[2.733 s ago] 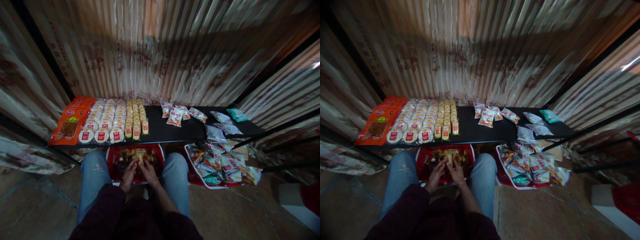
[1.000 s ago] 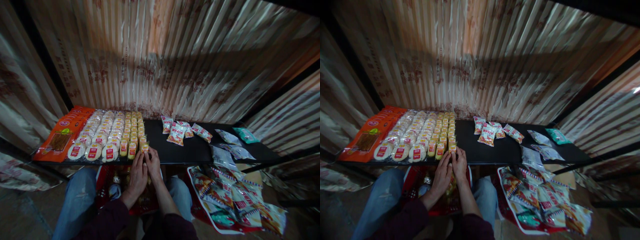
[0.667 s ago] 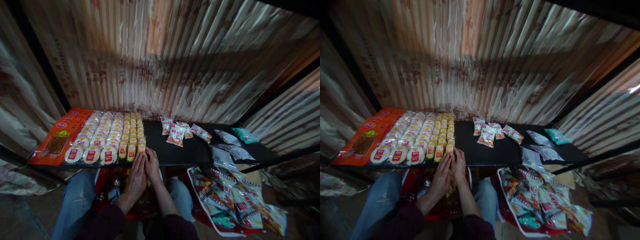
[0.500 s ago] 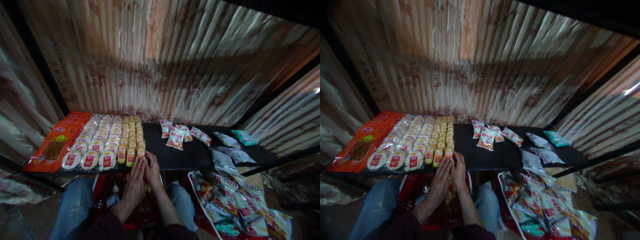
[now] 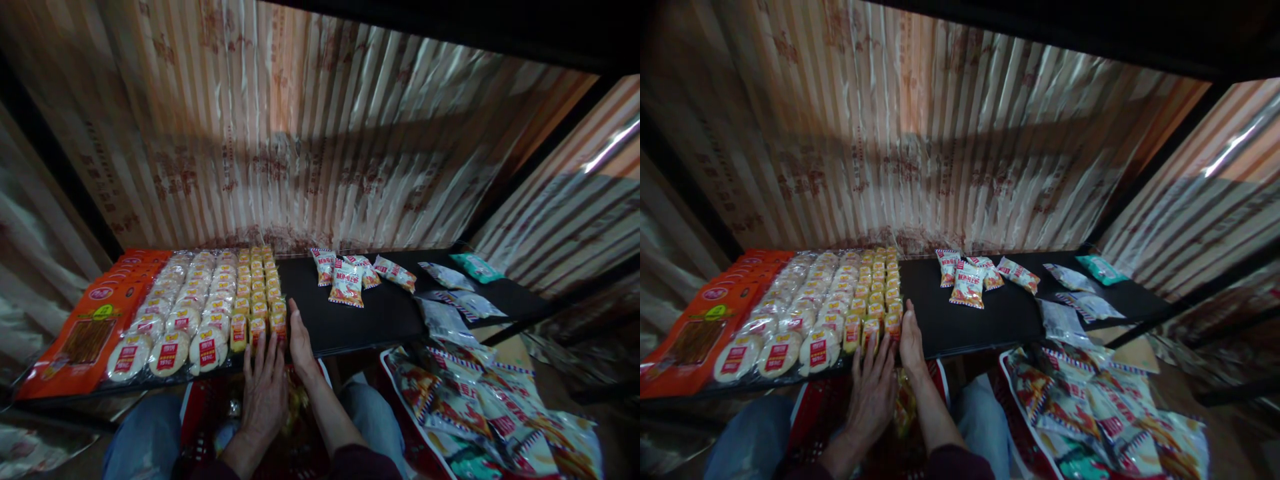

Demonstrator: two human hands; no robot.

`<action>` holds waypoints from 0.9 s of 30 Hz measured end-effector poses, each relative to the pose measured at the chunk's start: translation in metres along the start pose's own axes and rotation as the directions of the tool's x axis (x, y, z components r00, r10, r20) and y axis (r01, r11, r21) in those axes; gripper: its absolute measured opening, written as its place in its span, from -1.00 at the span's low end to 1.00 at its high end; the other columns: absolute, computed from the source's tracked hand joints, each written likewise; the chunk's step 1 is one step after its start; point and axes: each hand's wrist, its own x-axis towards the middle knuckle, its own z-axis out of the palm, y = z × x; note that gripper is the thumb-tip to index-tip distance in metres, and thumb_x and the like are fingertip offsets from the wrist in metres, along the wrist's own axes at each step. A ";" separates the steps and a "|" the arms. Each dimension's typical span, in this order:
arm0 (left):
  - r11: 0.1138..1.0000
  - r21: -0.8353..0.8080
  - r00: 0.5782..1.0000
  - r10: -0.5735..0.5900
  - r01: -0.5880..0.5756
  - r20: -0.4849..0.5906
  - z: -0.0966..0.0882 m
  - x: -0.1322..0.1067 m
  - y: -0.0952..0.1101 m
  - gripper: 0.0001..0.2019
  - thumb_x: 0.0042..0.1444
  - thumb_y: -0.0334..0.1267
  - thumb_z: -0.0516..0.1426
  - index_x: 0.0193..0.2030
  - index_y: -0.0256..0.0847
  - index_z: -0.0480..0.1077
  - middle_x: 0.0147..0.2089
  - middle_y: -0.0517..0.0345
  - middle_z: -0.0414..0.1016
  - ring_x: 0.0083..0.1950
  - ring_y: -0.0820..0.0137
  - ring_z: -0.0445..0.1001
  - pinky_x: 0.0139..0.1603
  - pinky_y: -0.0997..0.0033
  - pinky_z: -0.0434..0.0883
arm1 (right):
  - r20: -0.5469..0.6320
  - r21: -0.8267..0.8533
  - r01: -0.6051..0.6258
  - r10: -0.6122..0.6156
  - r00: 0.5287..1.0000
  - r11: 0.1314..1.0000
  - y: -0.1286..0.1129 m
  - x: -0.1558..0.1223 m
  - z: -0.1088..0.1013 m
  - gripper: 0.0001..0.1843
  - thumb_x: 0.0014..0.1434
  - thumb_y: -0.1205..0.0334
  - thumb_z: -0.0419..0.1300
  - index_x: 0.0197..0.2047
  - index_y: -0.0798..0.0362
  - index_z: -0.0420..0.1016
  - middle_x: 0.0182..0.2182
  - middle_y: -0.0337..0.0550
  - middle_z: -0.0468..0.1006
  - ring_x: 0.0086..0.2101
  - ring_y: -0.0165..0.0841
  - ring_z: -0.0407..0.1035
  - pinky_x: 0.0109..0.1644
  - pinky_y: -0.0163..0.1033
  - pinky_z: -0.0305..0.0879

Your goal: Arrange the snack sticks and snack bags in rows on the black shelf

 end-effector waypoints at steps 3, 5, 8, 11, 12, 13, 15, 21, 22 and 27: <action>0.999 -0.014 0.999 -0.030 0.029 -0.023 0.004 0.002 -0.003 -0.51 0.12 -0.26 0.02 0.20 -0.35 0.28 0.31 -0.06 0.22 0.43 0.12 -0.18 0.39 0.00 -0.29 | 0.052 0.046 0.001 -0.003 0.999 0.999 0.001 -0.001 0.006 -0.20 0.11 -0.36 -0.07 0.26 -0.05 0.22 0.26 -0.22 0.20 0.30 -0.26 -0.08 0.37 -0.07 -0.16; 1.000 -0.017 0.999 -0.022 0.021 -0.028 0.006 0.003 -0.005 -0.51 0.12 -0.23 0.02 0.19 -0.33 0.29 0.30 -0.04 0.23 0.43 0.14 -0.14 0.39 0.02 -0.28 | 0.082 0.061 0.003 -0.008 0.997 0.998 0.002 -0.002 0.007 -0.22 0.10 -0.36 -0.05 0.25 -0.08 0.22 0.26 -0.26 0.21 0.31 -0.26 -0.13 0.38 -0.07 -0.18; 1.000 -0.013 1.000 -0.004 0.004 -0.027 0.008 0.003 -0.007 -0.52 0.13 -0.23 0.01 0.19 -0.33 0.29 0.29 -0.04 0.25 0.42 0.17 -0.12 0.40 0.03 -0.29 | 0.094 0.075 -0.015 0.008 0.996 0.997 -0.001 -0.003 0.006 -0.20 0.08 -0.37 -0.03 0.26 -0.08 0.21 0.27 -0.27 0.18 0.32 -0.26 -0.14 0.38 -0.08 -0.22; 1.000 -0.014 1.000 -0.007 0.007 -0.024 0.010 0.003 -0.008 -0.53 0.13 -0.26 0.01 0.19 -0.33 0.30 0.29 -0.04 0.24 0.42 0.19 -0.10 0.40 0.03 -0.28 | 0.077 0.080 -0.046 0.040 0.996 0.996 -0.006 -0.002 0.004 -0.15 0.07 -0.38 -0.04 0.28 -0.03 0.17 0.29 -0.22 0.14 0.31 -0.26 -0.10 0.38 -0.10 -0.22; 1.000 -0.017 1.000 -0.009 0.009 -0.024 0.011 0.002 -0.009 -0.52 0.13 -0.25 0.01 0.19 -0.33 0.29 0.30 -0.04 0.23 0.42 0.18 -0.10 0.40 0.02 -0.28 | 0.065 0.076 -0.051 0.046 0.997 0.996 -0.007 0.000 0.002 -0.13 0.07 -0.39 -0.04 0.29 0.00 0.16 0.29 -0.20 0.13 0.30 -0.26 -0.09 0.38 -0.11 -0.21; 1.000 -0.022 1.000 -0.010 0.009 -0.022 0.013 0.002 -0.009 -0.52 0.13 -0.24 0.02 0.20 -0.32 0.28 0.31 -0.04 0.21 0.42 0.17 -0.10 0.39 0.02 -0.26 | 0.051 0.071 -0.049 0.045 0.998 0.996 -0.007 0.002 0.001 -0.11 0.06 -0.39 -0.05 0.29 0.03 0.15 0.29 -0.18 0.12 0.30 -0.26 -0.09 0.38 -0.12 -0.22; 0.999 -0.037 0.999 0.001 -0.002 -0.033 0.015 0.003 -0.010 -0.51 0.14 -0.22 0.03 0.22 -0.31 0.26 0.32 -0.04 0.20 0.42 0.16 -0.12 0.39 0.01 -0.24 | 0.027 0.065 -0.046 0.045 0.999 0.997 -0.006 0.009 -0.002 -0.09 0.05 -0.41 -0.06 0.29 0.04 0.14 0.30 -0.17 0.09 0.31 -0.26 -0.09 0.38 -0.13 -0.24; 0.997 -0.070 0.997 0.012 -0.017 -0.075 0.015 0.012 -0.014 -0.55 0.17 -0.19 0.01 0.20 -0.23 0.29 0.30 0.00 0.24 0.43 0.23 -0.15 0.39 0.06 -0.22 | 0.008 0.117 -0.041 0.041 0.999 0.992 0.004 0.040 -0.003 -0.12 0.08 -0.41 -0.11 0.31 -0.02 0.09 0.33 -0.26 0.00 0.32 -0.30 -0.16 0.38 -0.15 -0.29; 0.997 -0.074 0.997 0.008 -0.014 -0.078 0.014 0.015 -0.014 -0.55 0.18 -0.18 0.01 0.20 -0.21 0.29 0.29 0.01 0.25 0.43 0.24 -0.15 0.39 0.06 -0.23 | 0.008 0.131 -0.053 0.052 0.999 0.990 0.005 0.045 -0.001 -0.12 0.08 -0.41 -0.12 0.32 -0.03 0.07 0.33 -0.28 -0.02 0.32 -0.30 -0.15 0.38 -0.15 -0.28; 0.998 -0.068 0.997 0.012 -0.018 -0.082 0.016 0.023 -0.016 -0.54 0.18 -0.17 0.00 0.21 -0.20 0.28 0.31 0.02 0.22 0.43 0.22 -0.14 0.40 0.05 -0.22 | 0.079 0.159 -0.091 0.079 0.994 0.983 0.003 0.057 0.012 -0.20 0.11 -0.36 -0.08 0.29 -0.10 0.12 0.30 -0.33 0.08 0.30 -0.32 -0.07 0.38 -0.16 -0.24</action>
